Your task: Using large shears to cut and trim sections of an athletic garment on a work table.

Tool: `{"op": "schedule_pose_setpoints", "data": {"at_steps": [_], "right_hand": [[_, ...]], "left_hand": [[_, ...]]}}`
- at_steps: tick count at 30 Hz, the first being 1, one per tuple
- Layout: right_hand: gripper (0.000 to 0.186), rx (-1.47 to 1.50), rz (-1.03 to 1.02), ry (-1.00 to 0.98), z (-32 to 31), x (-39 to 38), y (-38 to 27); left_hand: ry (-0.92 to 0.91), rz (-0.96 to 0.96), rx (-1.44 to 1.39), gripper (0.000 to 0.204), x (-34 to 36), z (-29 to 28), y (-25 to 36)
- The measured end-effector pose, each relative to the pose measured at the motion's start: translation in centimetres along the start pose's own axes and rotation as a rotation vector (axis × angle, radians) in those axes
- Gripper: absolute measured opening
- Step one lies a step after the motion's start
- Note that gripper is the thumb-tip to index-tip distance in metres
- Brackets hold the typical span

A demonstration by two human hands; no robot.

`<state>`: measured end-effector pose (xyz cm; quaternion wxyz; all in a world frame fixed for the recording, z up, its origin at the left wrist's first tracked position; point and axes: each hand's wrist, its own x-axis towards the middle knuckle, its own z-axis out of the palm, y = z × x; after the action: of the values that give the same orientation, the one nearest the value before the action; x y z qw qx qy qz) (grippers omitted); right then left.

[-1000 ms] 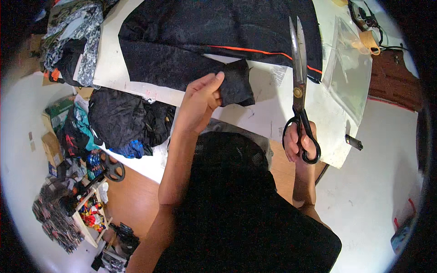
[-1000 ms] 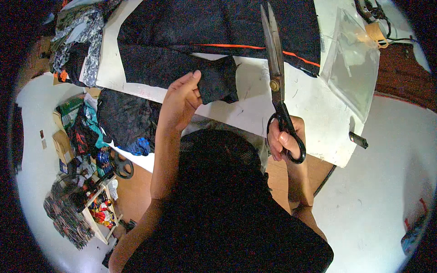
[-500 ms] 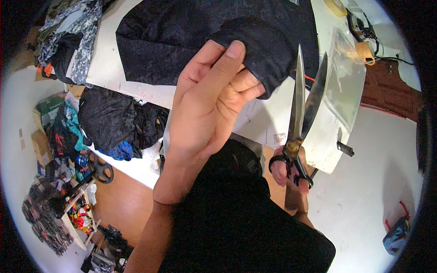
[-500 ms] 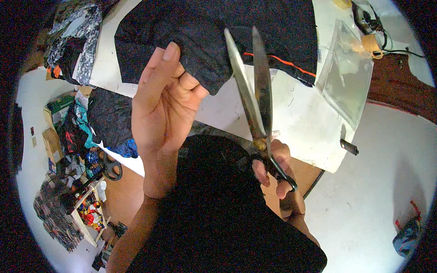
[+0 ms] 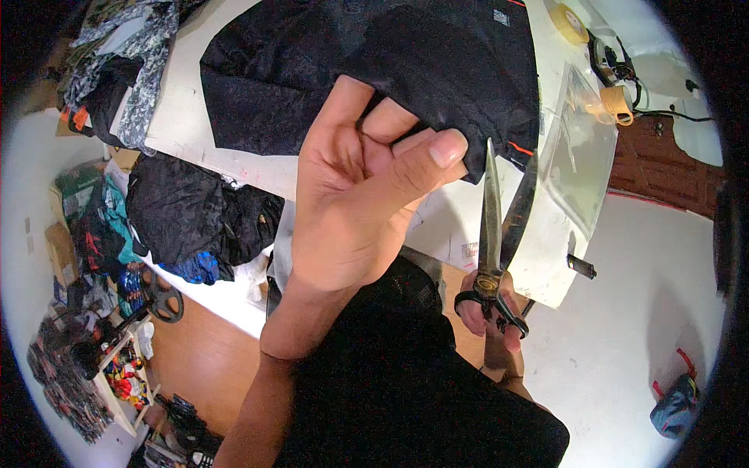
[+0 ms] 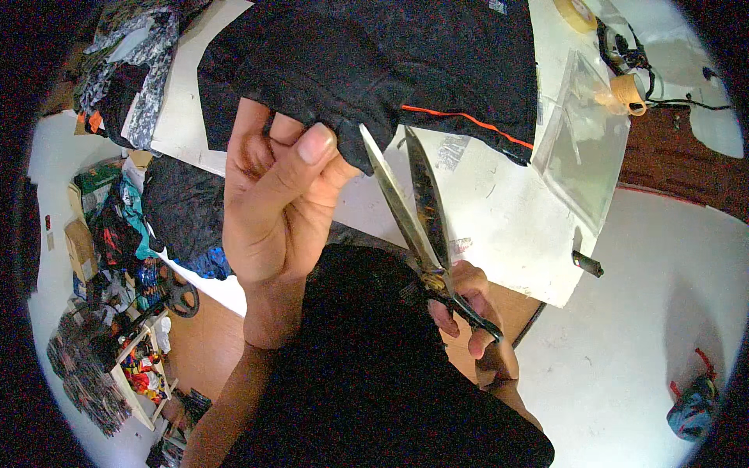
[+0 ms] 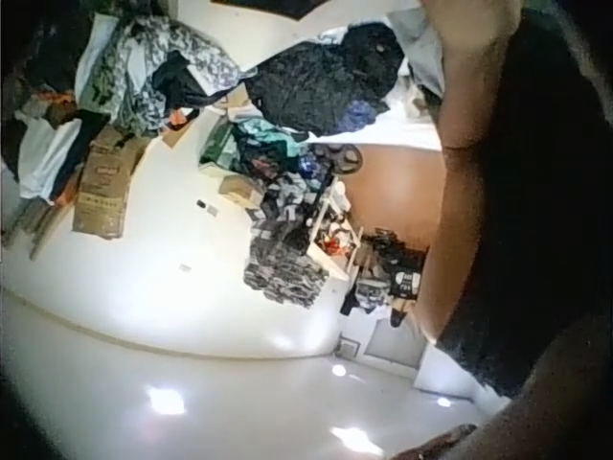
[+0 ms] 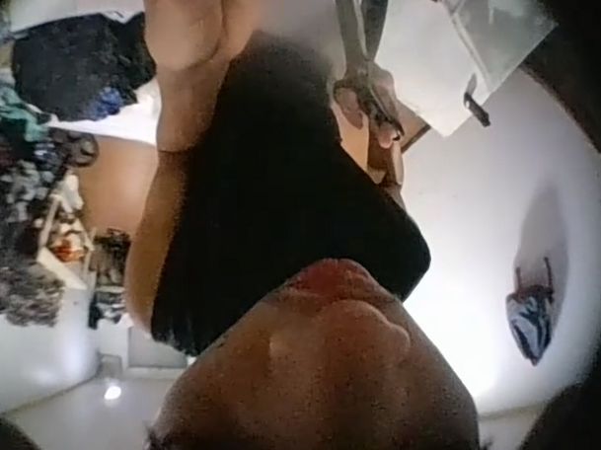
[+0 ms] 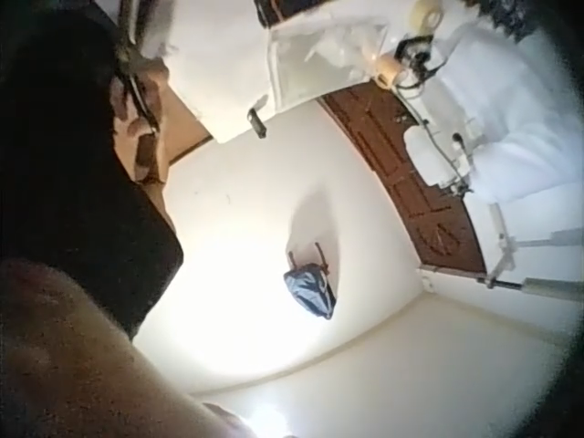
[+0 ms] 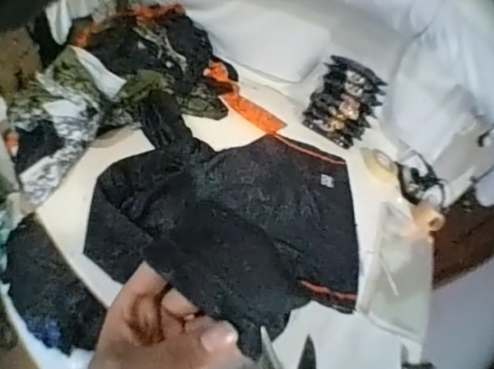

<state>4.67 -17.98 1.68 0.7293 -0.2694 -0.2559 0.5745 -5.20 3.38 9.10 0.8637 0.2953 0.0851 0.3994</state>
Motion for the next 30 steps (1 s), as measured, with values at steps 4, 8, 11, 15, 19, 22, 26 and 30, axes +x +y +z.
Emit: {"op": "schedule_pose_setpoints", "data": {"at_steps": [4,8,11,15,19,22,26,30], "right_hand": [[0.065,-0.118,0.126,-0.177,-0.7,0.8,-0.8],[0.063,-0.041,0.129,-0.122,-0.6,0.0,-0.5],[0.063,-0.009,0.159,-0.140,-0.6,0.1,-0.6],[0.060,0.239,0.199,-0.481,-3.0,1.2,0.1],[0.058,0.279,0.182,-0.291,-2.1,0.7,0.1],[0.053,0.313,0.170,-0.517,-2.0,1.6,0.0],[0.055,0.166,0.161,-0.128,0.0,0.5,-0.6],[0.047,0.254,0.106,-0.243,-1.0,0.8,-0.3]], "left_hand": [[-0.042,0.028,-0.033,0.053,0.2,-0.2,-0.1],[-0.107,0.081,-0.089,0.052,0.3,-0.7,-0.4],[-0.225,0.155,-0.110,0.051,0.5,-2.1,-1.0],[-0.049,0.104,-0.087,0.052,0.2,0.0,-0.4],[0.009,0.133,-0.087,0.054,0.1,0.7,-0.4],[-0.069,0.174,0.062,0.055,0.1,0.4,-0.4],[-0.102,0.219,0.087,0.055,0.2,-0.1,-0.5],[-0.136,0.262,0.112,0.056,0.1,-0.3,-0.8]]}}
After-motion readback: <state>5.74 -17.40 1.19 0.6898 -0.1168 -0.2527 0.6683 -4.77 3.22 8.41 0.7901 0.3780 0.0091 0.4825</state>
